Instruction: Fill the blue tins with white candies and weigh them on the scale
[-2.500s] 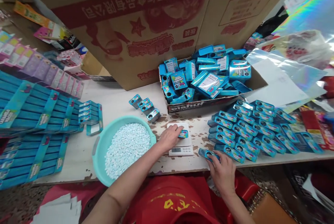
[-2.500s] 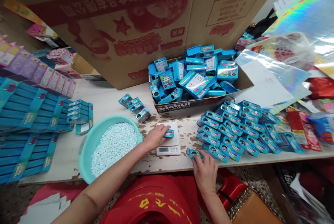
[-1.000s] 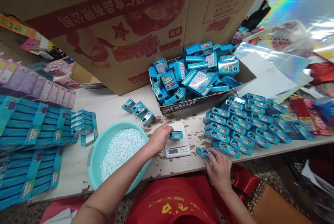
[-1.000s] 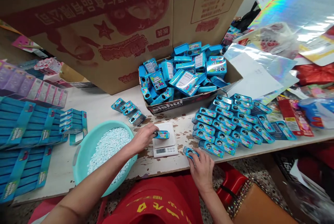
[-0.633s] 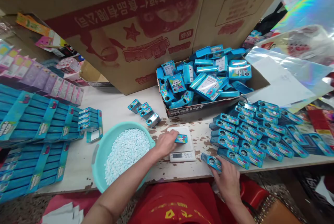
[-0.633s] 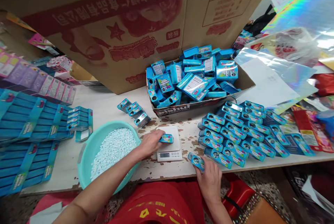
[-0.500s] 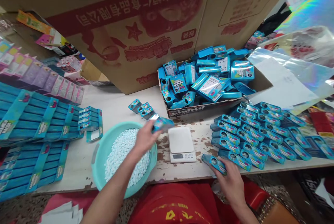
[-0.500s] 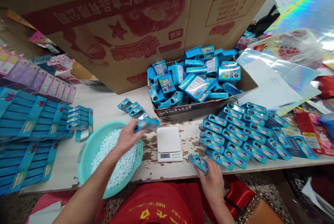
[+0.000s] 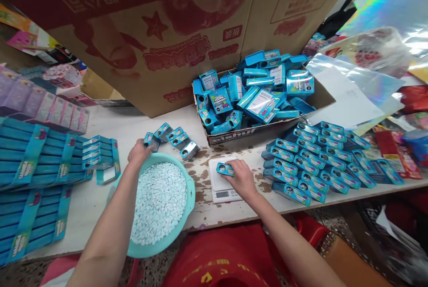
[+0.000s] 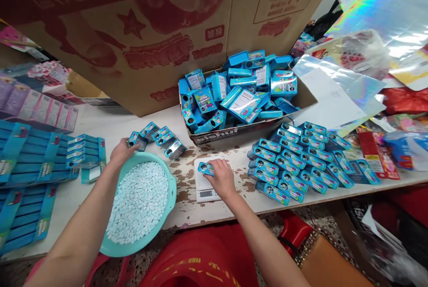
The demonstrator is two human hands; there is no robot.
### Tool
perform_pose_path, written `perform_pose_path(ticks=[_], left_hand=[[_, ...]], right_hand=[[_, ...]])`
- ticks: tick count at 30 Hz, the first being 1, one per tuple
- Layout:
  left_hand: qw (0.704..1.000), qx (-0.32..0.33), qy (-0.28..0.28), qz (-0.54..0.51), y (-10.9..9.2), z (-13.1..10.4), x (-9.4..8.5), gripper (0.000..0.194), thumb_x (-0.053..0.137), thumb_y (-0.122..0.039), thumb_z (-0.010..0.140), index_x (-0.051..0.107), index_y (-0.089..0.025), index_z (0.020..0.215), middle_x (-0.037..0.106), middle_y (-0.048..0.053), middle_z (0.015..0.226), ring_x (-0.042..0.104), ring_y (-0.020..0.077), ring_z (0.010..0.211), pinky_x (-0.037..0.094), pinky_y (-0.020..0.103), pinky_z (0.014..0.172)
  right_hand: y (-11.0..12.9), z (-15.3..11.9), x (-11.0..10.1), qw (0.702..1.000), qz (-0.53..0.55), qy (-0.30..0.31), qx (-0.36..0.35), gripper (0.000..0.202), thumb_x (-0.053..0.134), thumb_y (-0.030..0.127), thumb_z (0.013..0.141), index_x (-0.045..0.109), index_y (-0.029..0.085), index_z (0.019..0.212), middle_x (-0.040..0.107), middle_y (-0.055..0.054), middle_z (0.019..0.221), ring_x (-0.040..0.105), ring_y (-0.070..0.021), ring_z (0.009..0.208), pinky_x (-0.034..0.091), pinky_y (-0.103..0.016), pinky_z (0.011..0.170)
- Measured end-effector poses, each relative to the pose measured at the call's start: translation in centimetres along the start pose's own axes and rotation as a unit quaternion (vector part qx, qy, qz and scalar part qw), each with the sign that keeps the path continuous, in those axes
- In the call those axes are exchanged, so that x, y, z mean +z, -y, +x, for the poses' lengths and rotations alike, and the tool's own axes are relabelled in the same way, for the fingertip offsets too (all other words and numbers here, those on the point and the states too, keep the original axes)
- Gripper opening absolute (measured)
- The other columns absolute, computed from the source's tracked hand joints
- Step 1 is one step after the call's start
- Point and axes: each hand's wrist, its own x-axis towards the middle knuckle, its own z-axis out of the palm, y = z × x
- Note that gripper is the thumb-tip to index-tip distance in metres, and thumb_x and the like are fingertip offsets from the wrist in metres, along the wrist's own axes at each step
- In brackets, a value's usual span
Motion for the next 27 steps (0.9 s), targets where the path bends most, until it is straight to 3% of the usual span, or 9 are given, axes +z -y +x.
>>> perform_pose_path(ticks=[4,6,8,12,15,19,27], left_hand=[[0.979,0.111,-0.163,-0.053,-0.1,-5.6,-0.7,0.049,0.05,-0.038,0.082,0.049,-0.013,0.125,0.054,0.017,0.124,0.048,0.0315,0.117,0.037,0.043,0.097],[0.958,0.179,-0.198,-0.108,-0.8,-9.0,-0.4,0.041,0.047,-0.036,0.084,0.054,-0.014,0.117,0.058,0.015,0.119,0.049,0.0274,0.115,0.036,0.04,0.099],[0.94,0.234,-0.184,-0.166,-2.0,-12.2,0.6,0.034,0.047,-0.036,0.085,0.058,-0.016,0.11,0.061,0.012,0.113,0.053,0.0242,0.11,0.037,0.037,0.099],[0.915,0.3,-0.084,-0.258,-4.9,-16.9,3.4,0.024,0.046,-0.035,0.086,0.063,-0.021,0.097,0.066,0.007,0.1,0.059,0.0205,0.098,0.042,0.034,0.093],[0.895,0.348,-0.033,-0.278,-6.6,-18.4,5.1,0.022,0.045,-0.033,0.087,0.065,-0.022,0.091,0.068,0.006,0.094,0.062,0.0187,0.092,0.045,0.032,0.087],[0.892,0.373,0.001,-0.257,-7.8,-18.7,5.8,0.025,0.044,-0.034,0.089,0.066,-0.022,0.092,0.069,0.006,0.095,0.062,0.0184,0.092,0.045,0.032,0.087],[0.885,0.362,-0.014,-0.291,-8.6,-18.3,5.4,0.024,0.044,-0.032,0.09,0.065,-0.021,0.094,0.067,0.006,0.093,0.061,0.0168,0.09,0.045,0.03,0.087]], right_hand=[[0.0,-0.8,-0.3,1.0,0.0,-0.022,-0.013,0.04,0.063,0.042,0.082,0.053,0.02,0.114,0.06,-0.01,0.104,0.052,-0.0276,0.096,0.043,-0.04,0.08],[-0.3,-2.1,-1.2,0.998,0.016,-0.063,-0.02,0.048,0.06,0.047,0.083,0.048,0.019,0.121,0.057,-0.012,0.112,0.05,-0.0282,0.103,0.042,-0.041,0.086],[-1.0,-4.0,-2.1,0.995,0.021,-0.101,-0.01,0.047,0.055,0.047,0.086,0.046,0.019,0.124,0.056,-0.013,0.113,0.05,-0.0275,0.106,0.042,-0.042,0.089],[-3.1,-8.6,-2.8,0.991,0.008,-0.127,0.038,0.039,0.051,0.042,0.09,0.048,0.02,0.121,0.057,-0.012,0.107,0.053,-0.0259,0.102,0.045,-0.043,0.087],[-4.5,-11.6,-2.3,0.99,0.002,-0.127,0.062,0.036,0.051,0.042,0.09,0.05,0.019,0.117,0.058,-0.011,0.104,0.054,-0.0253,0.099,0.046,-0.042,0.084],[-5.2,-13.6,-1.4,0.987,0.011,-0.132,0.093,0.034,0.048,0.044,0.09,0.052,0.02,0.114,0.058,-0.011,0.102,0.054,-0.0255,0.098,0.048,-0.042,0.081],[-5.0,-12.1,-1.2,0.988,0.027,-0.119,0.095,0.032,0.05,0.044,0.089,0.055,0.019,0.109,0.059,-0.011,0.102,0.054,-0.0251,0.098,0.046,-0.042,0.084]])
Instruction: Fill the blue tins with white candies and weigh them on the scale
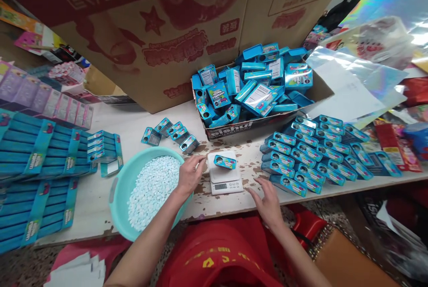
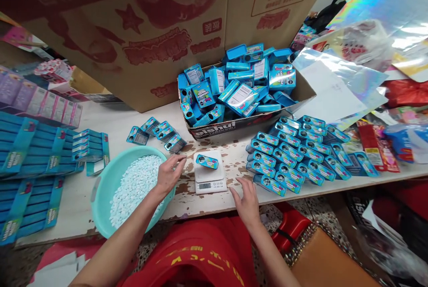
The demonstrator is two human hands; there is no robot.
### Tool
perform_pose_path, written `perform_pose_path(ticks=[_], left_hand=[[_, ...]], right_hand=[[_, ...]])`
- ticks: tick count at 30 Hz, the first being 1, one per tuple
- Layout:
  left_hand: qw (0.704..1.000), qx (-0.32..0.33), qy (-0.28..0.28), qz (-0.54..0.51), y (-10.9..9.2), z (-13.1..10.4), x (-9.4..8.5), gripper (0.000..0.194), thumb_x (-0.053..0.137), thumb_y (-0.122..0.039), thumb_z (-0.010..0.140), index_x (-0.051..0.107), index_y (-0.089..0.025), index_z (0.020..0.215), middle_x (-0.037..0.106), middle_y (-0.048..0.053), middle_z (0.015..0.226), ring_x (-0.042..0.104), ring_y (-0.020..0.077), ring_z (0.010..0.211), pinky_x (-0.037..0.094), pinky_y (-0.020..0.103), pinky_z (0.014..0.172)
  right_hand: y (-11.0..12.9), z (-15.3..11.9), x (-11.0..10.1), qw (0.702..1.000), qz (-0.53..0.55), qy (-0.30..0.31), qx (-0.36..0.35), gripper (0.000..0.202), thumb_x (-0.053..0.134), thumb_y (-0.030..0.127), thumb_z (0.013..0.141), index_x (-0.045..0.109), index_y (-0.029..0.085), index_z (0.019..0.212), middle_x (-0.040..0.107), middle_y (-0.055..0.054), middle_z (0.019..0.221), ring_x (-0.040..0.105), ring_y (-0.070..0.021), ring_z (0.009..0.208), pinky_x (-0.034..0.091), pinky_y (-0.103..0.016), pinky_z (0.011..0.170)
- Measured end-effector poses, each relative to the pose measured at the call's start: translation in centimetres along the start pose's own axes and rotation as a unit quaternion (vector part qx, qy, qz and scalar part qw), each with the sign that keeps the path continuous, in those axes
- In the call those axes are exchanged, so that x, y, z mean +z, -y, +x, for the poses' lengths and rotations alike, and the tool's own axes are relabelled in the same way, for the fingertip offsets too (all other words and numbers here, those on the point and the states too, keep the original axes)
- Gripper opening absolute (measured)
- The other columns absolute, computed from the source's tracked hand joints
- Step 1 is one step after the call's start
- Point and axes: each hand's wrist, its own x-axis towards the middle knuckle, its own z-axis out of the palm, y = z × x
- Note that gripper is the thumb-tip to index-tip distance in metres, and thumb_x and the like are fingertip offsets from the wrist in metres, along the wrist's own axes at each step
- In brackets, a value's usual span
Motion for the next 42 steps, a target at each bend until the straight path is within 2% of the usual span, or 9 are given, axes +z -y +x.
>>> perform_pose_path(ticks=[5,9,13,18,22,28,32,35,42], left_hand=[[0.991,0.065,0.119,0.01,-0.6,1.2,2.4,0.045,0.063,-0.032,0.079,0.053,-0.022,0.122,0.054,0.01,0.126,0.046,0.0228,0.119,0.037,0.039,0.1],[0.974,0.077,0.206,-0.056,-0.9,2.4,4.5,0.035,0.063,-0.025,0.078,0.058,-0.02,0.112,0.057,0.009,0.114,0.051,0.0215,0.11,0.041,0.037,0.095],[0.947,-0.108,0.156,-0.259,-1.0,1.0,2.6,0.039,0.069,-0.03,0.07,0.061,-0.018,0.106,0.06,0.006,0.105,0.056,0.0213,0.098,0.044,0.034,0.089],[0.788,-0.309,0.005,-0.532,0.8,-3.3,-3.3,0.052,0.049,-0.058,0.08,0.062,-0.015,0.106,0.064,0.011,0.107,0.06,0.0241,0.098,0.048,0.037,0.085],[0.724,-0.413,-0.092,-0.545,3.9,-5.8,-6.0,0.04,0.052,-0.053,0.078,0.064,-0.015,0.083,0.068,0.009,0.091,0.064,0.0224,0.086,0.052,0.037,0.078],[0.641,-0.473,-0.156,-0.584,5.5,-6.9,-6.6,0.02,0.057,-0.033,0.078,0.065,-0.015,0.081,0.069,0.007,0.086,0.064,0.0183,0.081,0.052,0.033,0.078],[0.581,-0.486,-0.153,-0.634,4.4,-6.4,-6.4,0.018,0.055,-0.03,0.08,0.064,-0.014,0.08,0.068,0.005,0.082,0.063,0.0156,0.069,0.052,0.03,0.067],[0.563,-0.497,-0.159,-0.641,4.0,-6.2,-6.2,0.014,0.059,-0.025,0.078,0.064,-0.012,0.076,0.066,0.005,0.074,0.062,0.0141,0.063,0.051,0.026,0.063],[0.553,-0.502,-0.159,-0.646,3.6,-5.8,-6.2,0.017,0.058,-0.03,0.08,0.061,-0.014,0.079,0.064,0.002,0.071,0.059,0.0149,0.053,0.05,0.029,0.055]], right_hand=[[0.5,2.4,1.1,1.0,0.01,0.02,-0.015,0.033,0.05,0.043,0.089,0.055,0.019,0.111,0.06,-0.011,0.102,0.054,-0.0254,0.098,0.045,-0.043,0.084],[2.6,5.5,2.0,0.997,0.066,0.048,0.002,0.052,0.058,0.05,0.08,0.049,0.018,0.121,0.054,-0.014,0.118,0.049,-0.028,0.109,0.046,-0.043,0.085],[7.5,7.9,1.5,0.955,0.197,0.208,0.081,0.051,0.063,0.052,0.074,0.054,0.018,0.11,0.062,-0.008,0.101,0.058,-0.0236,0.09,0.048,-0.036,0.076],[16.0,7.4,2.6,0.878,0.277,0.362,0.146,0.034,0.064,0.048,0.073,0.06,0.018,0.089,0.061,0.001,0.074,0.053,-0.0142,0.064,0.043,-0.025,0.057],[20.3,5.9,6.0,0.858,0.233,0.433,0.148,0.03,0.065,0.046,0.072,0.06,0.017,0.079,0.06,0.0,0.067,0.052,-0.0135,0.059,0.039,-0.023,0.052],[20.8,5.7,7.9,0.851,0.2,0.458,0.16,0.027,0.065,0.042,0.071,0.055,0.017,0.07,0.057,0.0,0.063,0.052,-0.0137,0.059,0.039,-0.023,0.051],[20.5,5.5,7.5,0.793,0.277,0.495,0.221,0.033,0.062,0.049,0.071,0.053,0.018,0.078,0.057,0.002,0.06,0.053,-0.0136,0.052,0.041,-0.024,0.047],[20.5,5.2,7.2,0.769,0.284,0.502,0.278,0.039,0.062,0.053,0.069,0.051,0.018,0.08,0.056,0.002,0.057,0.053,-0.0143,0.047,0.041,-0.024,0.041],[20.7,5.3,6.6,0.785,0.309,0.477,0.247,0.037,0.064,0.051,0.068,0.056,0.018,0.083,0.061,0.001,0.066,0.058,-0.0157,0.057,0.044,-0.024,0.048]])
